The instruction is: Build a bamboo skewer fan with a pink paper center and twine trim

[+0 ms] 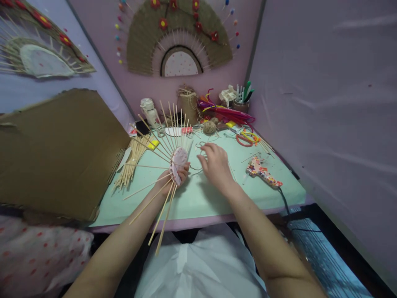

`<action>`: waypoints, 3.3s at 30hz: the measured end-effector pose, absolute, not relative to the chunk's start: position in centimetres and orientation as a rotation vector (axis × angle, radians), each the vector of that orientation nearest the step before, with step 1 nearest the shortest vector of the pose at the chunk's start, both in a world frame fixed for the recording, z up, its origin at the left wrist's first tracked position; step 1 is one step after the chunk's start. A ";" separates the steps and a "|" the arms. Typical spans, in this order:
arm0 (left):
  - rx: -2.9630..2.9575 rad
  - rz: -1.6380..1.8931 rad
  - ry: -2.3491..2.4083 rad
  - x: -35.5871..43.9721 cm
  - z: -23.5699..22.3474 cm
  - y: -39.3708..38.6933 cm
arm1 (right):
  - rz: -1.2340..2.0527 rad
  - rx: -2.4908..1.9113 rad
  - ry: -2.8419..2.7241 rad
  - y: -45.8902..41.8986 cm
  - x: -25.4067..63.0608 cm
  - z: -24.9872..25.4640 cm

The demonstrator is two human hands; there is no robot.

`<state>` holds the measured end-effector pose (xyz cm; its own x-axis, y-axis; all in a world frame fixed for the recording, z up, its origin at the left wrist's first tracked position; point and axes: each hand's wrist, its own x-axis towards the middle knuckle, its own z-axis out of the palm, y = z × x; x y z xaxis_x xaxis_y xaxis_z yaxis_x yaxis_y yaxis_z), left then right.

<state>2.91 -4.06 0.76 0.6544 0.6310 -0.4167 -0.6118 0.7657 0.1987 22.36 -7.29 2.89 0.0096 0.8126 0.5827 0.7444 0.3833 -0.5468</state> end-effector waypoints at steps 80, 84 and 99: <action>0.031 0.571 0.497 2.9 0.9 -4.7 | 0.580 -1.207 -1.320 -3.9 19.4 -0.7; 0.005 0.583 0.501 2.9 1.2 -4.7 | 0.598 -1.222 -1.355 -4.1 19.4 -0.8; 0.038 0.630 0.514 3.1 0.9 -4.2 | 0.570 -1.236 -1.482 -5.7 19.2 -1.2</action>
<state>3.08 -4.23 0.92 0.6872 0.5722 -0.4476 -0.5537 0.8114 0.1873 19.22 -5.72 -1.25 0.1111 0.9019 0.4174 0.3893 0.3469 -0.8533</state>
